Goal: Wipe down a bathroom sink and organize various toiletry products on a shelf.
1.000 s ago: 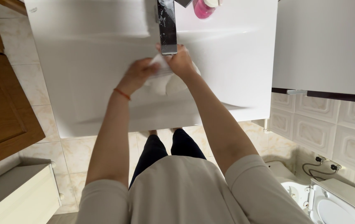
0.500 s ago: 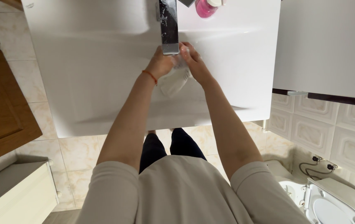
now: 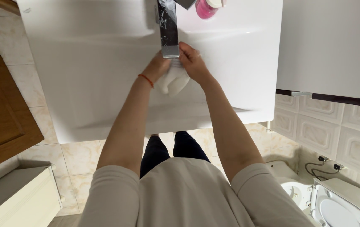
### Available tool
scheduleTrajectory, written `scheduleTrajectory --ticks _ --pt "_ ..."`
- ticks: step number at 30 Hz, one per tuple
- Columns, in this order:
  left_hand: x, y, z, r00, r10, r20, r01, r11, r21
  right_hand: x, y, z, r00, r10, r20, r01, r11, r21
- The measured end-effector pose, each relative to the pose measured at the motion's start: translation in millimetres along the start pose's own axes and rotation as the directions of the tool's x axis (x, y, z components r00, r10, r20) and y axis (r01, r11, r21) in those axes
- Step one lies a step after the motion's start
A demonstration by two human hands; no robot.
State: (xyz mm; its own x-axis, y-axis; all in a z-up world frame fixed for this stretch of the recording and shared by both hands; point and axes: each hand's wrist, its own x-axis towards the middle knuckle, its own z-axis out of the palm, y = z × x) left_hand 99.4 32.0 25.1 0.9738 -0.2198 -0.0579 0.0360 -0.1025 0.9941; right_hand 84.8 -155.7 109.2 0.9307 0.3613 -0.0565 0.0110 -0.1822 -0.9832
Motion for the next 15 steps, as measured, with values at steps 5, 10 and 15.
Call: scheduleTrajectory --ticks 5,10,15 --pt "-12 60 -29 0.938 -0.329 0.107 0.254 0.865 0.432 -6 -58 -2 0.907 0.414 -0.073 -0.398 0.79 -0.466" --pt "-5 43 -11 0.982 0.116 0.149 -0.074 0.962 -0.263 -5 -39 2 0.918 -0.38 0.115 0.384 0.777 -0.499" --pt "-20 83 -15 0.999 -0.027 0.032 0.021 0.986 0.166 -5 5 29 0.986 -0.133 0.105 0.148 0.977 -0.152"
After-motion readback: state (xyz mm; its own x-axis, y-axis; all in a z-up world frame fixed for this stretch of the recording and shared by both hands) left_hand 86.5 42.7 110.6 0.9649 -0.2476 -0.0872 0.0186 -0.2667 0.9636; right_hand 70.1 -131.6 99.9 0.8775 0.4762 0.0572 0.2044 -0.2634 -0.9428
